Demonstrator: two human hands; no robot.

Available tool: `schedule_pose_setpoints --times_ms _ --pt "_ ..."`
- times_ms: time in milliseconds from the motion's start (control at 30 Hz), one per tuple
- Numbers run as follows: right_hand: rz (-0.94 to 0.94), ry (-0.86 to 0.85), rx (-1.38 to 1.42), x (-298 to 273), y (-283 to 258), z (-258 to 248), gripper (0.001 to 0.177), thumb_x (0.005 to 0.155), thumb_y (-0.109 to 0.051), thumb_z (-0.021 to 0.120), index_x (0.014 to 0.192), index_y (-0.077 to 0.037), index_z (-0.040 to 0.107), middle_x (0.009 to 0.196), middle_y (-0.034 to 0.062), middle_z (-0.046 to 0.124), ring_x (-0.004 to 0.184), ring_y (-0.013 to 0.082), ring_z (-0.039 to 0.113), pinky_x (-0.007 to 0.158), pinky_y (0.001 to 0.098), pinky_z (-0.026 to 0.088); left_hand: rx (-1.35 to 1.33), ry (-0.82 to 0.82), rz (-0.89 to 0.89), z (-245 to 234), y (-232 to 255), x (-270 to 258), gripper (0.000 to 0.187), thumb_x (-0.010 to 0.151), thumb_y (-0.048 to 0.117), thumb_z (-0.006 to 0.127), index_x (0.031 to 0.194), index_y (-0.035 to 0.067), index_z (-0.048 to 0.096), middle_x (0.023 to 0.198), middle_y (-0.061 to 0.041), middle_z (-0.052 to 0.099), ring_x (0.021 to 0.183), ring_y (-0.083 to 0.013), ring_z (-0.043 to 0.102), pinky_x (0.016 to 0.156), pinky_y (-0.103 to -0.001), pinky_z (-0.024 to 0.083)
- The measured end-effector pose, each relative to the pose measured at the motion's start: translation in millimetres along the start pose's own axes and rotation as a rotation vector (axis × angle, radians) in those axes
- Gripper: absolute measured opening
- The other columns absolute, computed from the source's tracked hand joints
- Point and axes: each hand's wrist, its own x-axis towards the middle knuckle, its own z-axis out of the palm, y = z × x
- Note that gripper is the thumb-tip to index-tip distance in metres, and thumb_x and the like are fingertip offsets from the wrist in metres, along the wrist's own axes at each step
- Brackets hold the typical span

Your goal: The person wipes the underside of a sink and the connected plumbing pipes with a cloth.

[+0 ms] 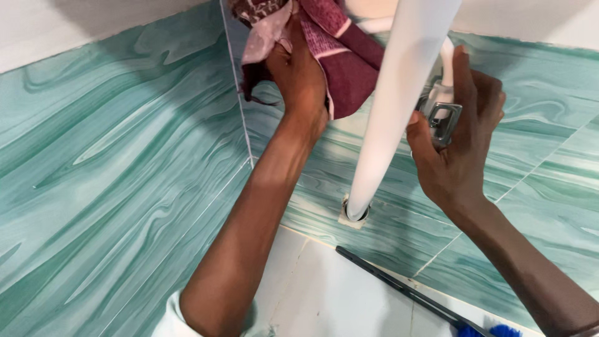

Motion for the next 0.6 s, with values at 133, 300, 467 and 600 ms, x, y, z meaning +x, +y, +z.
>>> schedule_pose_setpoints --times_ms 133,300,467,600 --pt "0.015 -0.003 0.036 2 -1 -3 0.071 0.117 -0.033 0.065 0.17 -0.016 0.021 0.137 0.0111 0.04 0.124 0.0244 0.036 0.108 0.0438 0.029 -0.028 0.088 -0.405 24 1 -14 0.042 0.108 0.035 0.058 0.114 -0.005 0.05 0.09 -0.006 0.061 0.08 -0.015 0.061 0.068 -0.037 0.055" --pt "0.034 -0.011 0.037 2 -5 -5 0.075 0.113 -0.026 0.068 0.17 -0.017 0.02 0.138 0.0126 0.04 0.123 0.025 0.036 0.106 0.0453 0.029 -0.093 -0.268 -0.394 27 22 -28 0.044 0.1 0.035 0.06 0.121 -0.003 0.061 0.099 -0.009 0.07 0.082 -0.0141 0.069 0.069 -0.034 0.061" --pt "0.06 -0.049 0.046 11 -19 -16 0.082 0.102 -0.021 0.072 0.169 -0.016 0.023 0.139 0.0153 0.043 0.126 0.0286 0.039 0.11 0.0486 0.029 0.054 -0.342 -0.472 41 33 -47 0.035 0.098 0.032 0.061 0.109 -0.001 0.061 0.09 -0.009 0.07 0.076 -0.0165 0.069 0.066 -0.036 0.058" --pt "0.037 -0.119 0.069 15 -20 -32 0.09 0.099 -0.025 0.073 0.173 -0.016 0.023 0.141 0.0166 0.043 0.125 0.031 0.041 0.106 0.0509 0.036 0.342 -0.194 -0.044 46 44 -25 0.03 0.1 0.027 0.062 0.1 -0.003 0.059 0.08 -0.012 0.066 0.069 -0.0199 0.065 0.063 -0.04 0.051"
